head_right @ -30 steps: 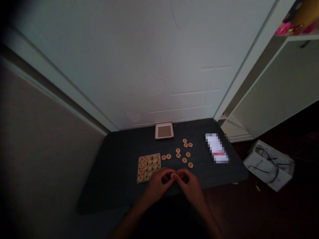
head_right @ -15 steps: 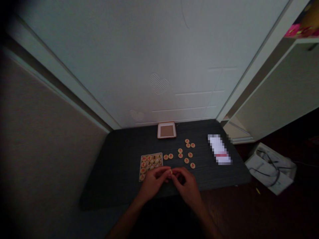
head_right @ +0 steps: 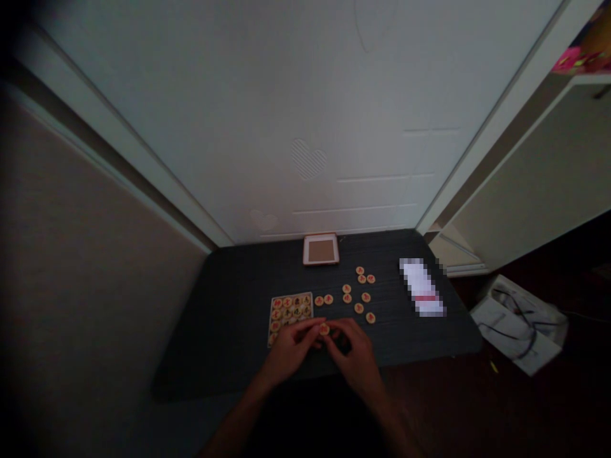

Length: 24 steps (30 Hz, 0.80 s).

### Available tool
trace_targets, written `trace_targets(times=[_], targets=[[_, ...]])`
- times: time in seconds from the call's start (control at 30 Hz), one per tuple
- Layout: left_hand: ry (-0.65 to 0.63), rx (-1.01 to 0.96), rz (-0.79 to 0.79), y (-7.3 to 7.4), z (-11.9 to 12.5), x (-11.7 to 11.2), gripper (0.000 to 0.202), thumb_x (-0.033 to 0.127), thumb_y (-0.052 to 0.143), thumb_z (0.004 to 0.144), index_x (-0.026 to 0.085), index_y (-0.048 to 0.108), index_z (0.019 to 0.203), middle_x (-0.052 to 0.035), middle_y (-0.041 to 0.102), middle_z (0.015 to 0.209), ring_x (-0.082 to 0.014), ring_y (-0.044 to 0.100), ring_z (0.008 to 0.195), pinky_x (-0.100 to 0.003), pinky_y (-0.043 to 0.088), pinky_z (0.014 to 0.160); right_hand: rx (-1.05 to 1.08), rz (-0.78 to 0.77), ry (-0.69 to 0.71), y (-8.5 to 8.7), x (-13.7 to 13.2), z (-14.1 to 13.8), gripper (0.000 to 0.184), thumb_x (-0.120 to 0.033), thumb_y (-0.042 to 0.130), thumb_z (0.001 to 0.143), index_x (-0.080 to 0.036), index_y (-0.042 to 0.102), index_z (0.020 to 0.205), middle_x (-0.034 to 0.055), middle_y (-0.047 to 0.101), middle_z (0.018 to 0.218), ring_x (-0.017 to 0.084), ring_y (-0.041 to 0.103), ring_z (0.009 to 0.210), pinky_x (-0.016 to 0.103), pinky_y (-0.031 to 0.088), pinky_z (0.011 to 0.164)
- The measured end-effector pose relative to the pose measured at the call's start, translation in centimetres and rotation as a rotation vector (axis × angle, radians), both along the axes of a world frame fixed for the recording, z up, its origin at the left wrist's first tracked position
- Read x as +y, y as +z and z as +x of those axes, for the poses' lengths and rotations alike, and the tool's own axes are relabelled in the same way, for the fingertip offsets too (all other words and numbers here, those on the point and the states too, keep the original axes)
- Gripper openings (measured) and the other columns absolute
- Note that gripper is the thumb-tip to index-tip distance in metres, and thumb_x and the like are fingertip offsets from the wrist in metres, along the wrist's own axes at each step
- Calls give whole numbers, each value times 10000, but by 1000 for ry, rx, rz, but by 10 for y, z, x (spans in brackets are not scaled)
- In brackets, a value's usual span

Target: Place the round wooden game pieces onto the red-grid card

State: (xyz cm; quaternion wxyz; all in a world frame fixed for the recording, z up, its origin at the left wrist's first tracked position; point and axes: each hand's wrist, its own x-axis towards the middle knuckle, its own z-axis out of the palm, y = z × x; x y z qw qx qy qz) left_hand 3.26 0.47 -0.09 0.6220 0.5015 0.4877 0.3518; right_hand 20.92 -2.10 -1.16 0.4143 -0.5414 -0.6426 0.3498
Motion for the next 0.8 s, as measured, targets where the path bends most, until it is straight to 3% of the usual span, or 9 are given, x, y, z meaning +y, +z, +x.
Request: trace_targets(times=[0.37, 0.8], targets=[[24, -52, -39, 4, 3, -1, 378, 443, 723, 843, 201, 747, 1132, -97, 760, 1166, -272, 733, 1027, -396, 617, 861, 11, 41, -6, -1, -1, -1, 201, -302, 623, 935, -255, 707, 1111, 44, 710, 957, 186, 659, 802, 287, 527, 710], [121, -2, -31, -2, 0, 1, 304, 358, 808, 753, 175, 749, 988, -81, 796, 959, -232, 757, 873, -338, 601, 811, 89, -7, -10, -2, -3, -8, 180, -250, 601, 938, -259, 714, 1079, 36, 705, 971, 188, 659, 849, 298, 517, 776]])
